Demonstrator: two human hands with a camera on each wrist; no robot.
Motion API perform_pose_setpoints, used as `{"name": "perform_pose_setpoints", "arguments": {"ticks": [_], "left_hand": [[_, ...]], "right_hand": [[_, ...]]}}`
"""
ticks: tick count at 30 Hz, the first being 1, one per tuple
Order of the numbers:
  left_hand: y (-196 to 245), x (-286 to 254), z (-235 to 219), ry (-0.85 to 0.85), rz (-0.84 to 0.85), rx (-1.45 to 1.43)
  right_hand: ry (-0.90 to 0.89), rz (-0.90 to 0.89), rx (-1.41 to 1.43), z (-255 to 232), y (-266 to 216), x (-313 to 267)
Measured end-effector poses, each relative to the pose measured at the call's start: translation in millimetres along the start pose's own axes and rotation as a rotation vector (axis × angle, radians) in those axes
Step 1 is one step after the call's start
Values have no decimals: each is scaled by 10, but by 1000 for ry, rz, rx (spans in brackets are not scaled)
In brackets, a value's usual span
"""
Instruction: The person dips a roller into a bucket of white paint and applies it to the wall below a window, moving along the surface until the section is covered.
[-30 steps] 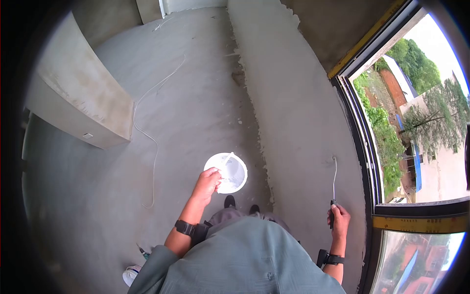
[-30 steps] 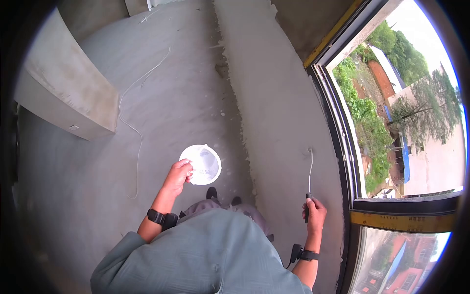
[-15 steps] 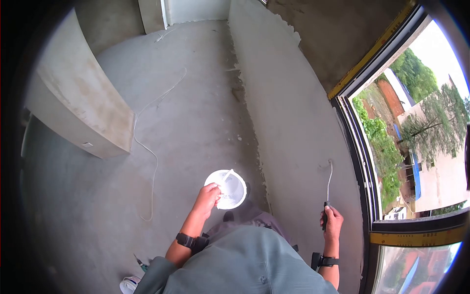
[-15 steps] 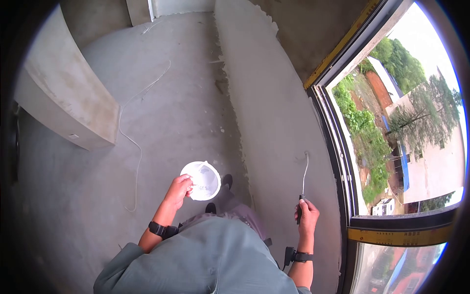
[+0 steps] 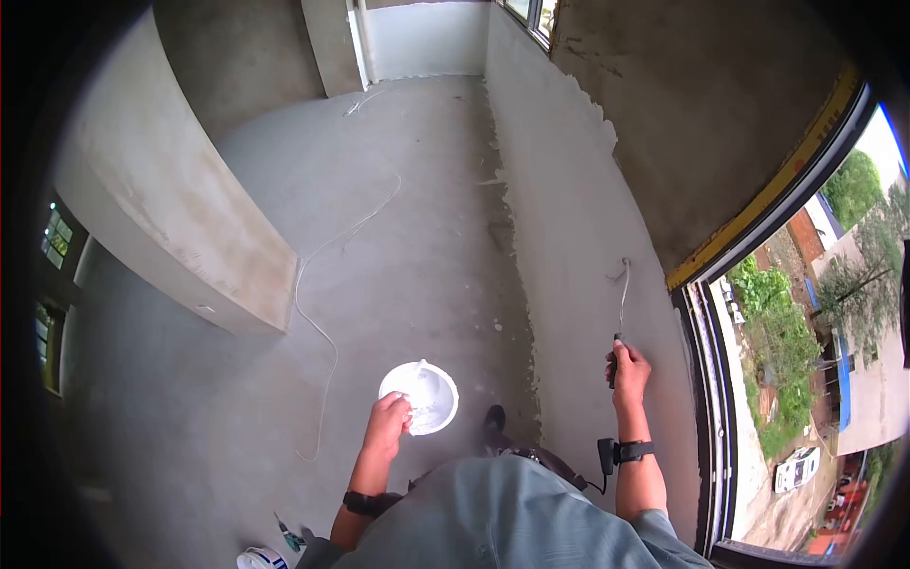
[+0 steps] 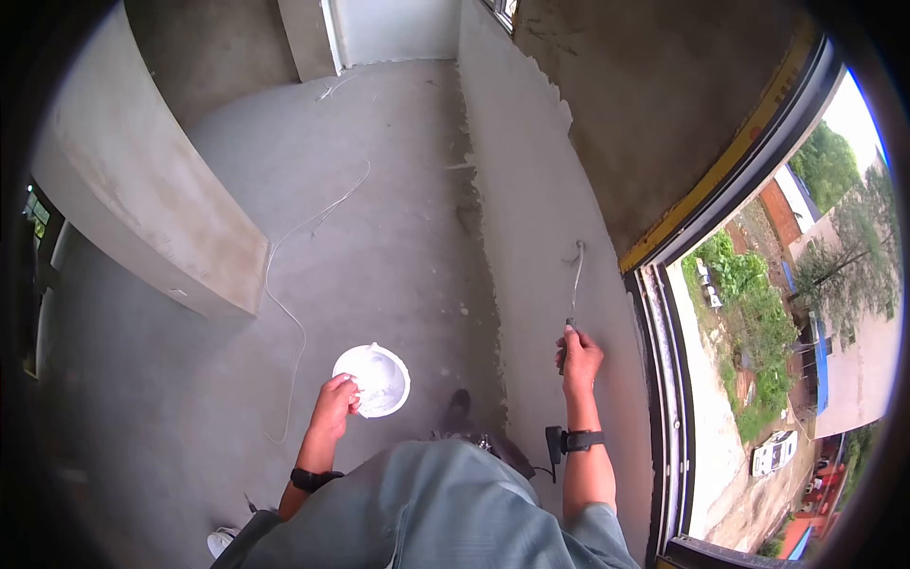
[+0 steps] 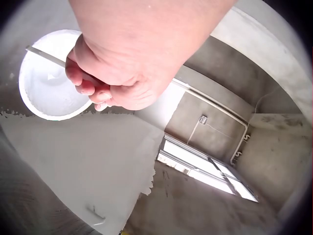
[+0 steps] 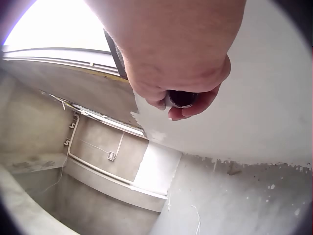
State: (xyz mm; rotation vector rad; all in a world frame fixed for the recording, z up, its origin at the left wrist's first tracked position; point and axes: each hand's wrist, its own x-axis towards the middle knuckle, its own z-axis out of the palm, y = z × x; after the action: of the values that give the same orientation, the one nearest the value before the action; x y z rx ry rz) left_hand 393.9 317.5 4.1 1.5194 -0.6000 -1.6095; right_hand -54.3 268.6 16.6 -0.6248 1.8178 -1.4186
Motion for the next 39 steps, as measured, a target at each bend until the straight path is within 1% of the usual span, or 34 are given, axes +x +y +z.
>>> {"name": "perform_pose_setpoints", "arguments": {"ticks": [7,11,16,19,23,25,28,34,37,39], "left_hand": [[272,260,269,58,63,-37],[343,392,404,77,55,-30],[419,494,537,70,49,-31],[533,543,622,60,62,-20],[630,695,659,4,39,28],[734,781,738,-26,41,55],[837,1032,827,-99,-4,114],[1033,1490,1070,-258,-47,124],[1088,1665,1204,-309,-48,152],[1126,1759,1278,-350,-51,182]], "right_hand": [[-23,-37,74,918,-357,1125],[-49,-52,71,1358,-534,1729],[-79,-34,25,1656,-744,2185],[-70,-29,-11,1659,-758,2225],[-57,-35,27,1461,-593,1961],[-39,-22,36,1278,-549,1694],[-43,-6,9,912,-485,1269],[-8,46,-30,118,-281,325],[44,90,-87,-159,-308,-191],[88,100,-107,-261,-323,-510]]}}
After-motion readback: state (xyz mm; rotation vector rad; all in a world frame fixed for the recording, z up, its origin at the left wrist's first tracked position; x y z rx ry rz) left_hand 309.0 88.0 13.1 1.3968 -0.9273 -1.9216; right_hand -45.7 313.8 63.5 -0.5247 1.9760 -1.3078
